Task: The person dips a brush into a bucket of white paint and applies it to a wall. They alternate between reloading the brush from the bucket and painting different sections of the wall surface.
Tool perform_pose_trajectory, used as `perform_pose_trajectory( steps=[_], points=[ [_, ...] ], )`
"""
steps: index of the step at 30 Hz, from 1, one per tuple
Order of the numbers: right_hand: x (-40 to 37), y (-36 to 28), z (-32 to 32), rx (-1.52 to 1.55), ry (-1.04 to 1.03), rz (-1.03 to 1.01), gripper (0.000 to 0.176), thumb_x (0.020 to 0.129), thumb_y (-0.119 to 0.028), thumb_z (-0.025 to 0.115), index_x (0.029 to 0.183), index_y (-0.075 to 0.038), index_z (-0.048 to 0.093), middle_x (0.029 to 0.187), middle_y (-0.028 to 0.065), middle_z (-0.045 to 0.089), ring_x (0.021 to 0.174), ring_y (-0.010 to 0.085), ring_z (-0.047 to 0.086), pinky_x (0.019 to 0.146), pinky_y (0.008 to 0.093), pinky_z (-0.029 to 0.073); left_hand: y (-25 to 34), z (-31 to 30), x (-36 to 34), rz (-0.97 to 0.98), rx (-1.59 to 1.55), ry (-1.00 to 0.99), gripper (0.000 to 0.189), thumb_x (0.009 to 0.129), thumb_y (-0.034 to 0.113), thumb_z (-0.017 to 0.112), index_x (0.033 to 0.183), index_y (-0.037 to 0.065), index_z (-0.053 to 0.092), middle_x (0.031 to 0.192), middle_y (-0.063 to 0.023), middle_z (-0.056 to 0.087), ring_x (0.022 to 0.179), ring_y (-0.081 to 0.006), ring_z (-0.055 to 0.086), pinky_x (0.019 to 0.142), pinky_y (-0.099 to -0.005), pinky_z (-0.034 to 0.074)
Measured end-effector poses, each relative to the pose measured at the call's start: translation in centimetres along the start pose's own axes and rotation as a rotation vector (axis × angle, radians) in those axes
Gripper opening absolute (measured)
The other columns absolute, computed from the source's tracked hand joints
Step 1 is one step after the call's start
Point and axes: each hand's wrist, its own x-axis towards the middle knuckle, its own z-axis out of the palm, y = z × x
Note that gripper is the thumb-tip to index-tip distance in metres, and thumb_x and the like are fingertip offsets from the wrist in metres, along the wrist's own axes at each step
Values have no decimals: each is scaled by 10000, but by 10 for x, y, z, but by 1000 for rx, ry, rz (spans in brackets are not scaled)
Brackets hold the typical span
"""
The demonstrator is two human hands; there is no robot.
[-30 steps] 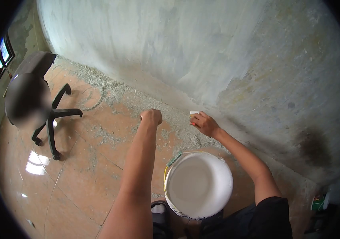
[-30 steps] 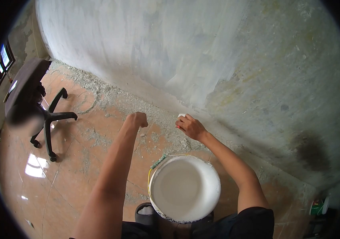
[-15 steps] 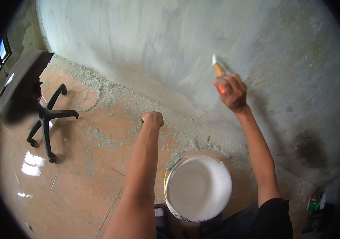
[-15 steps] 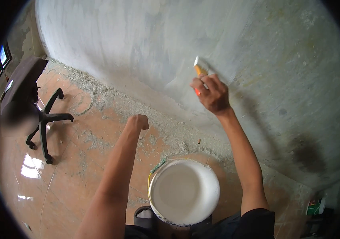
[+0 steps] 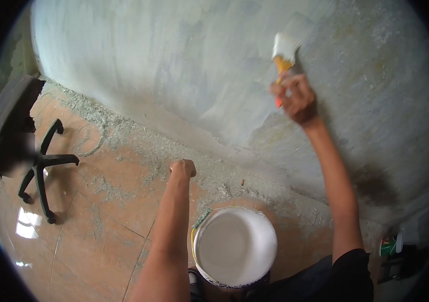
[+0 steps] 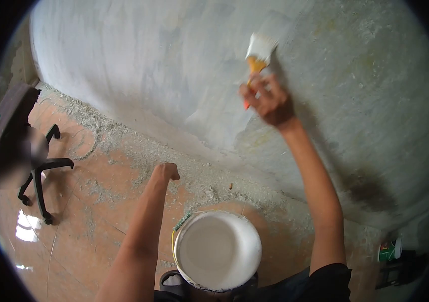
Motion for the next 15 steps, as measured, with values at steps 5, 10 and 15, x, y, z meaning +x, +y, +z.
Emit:
perform_pose_trajectory(
  steps=[5, 10, 15],
  points=[
    [-53, -80, -2, 200, -187, -44, 53, 779, -113, 568, 827, -112, 545, 800, 17, 551, 741, 146, 549, 506, 179, 504, 9, -23, -11, -18, 13, -94, 349, 781, 194, 576, 1123, 127, 583, 1233, -63, 516, 1107, -260, 515, 842, -450, 449],
    [-94, -133, -16, 597, -378, 115, 30, 772, -116, 575, 801, -111, 570, 836, 12, 562, 789, 142, 553, 552, 238, 527, 13, -11, -3, 10, 31, -45, 332, 769, 181, 583, 1098, 137, 599, 1202, -60, 541, 1061, -263, 548, 829, -437, 456],
    [-115, -108, -15, 683, -486, 289, 80, 812, -150, 550, 808, -90, 604, 862, 53, 590, 796, 179, 571, 613, 260, 525, 18, -24, -18, 10, 26, -3, 308, 747, 175, 593, 1054, 160, 625, 1163, -47, 567, 1027, -256, 569, 809, -429, 460]
  ],
)
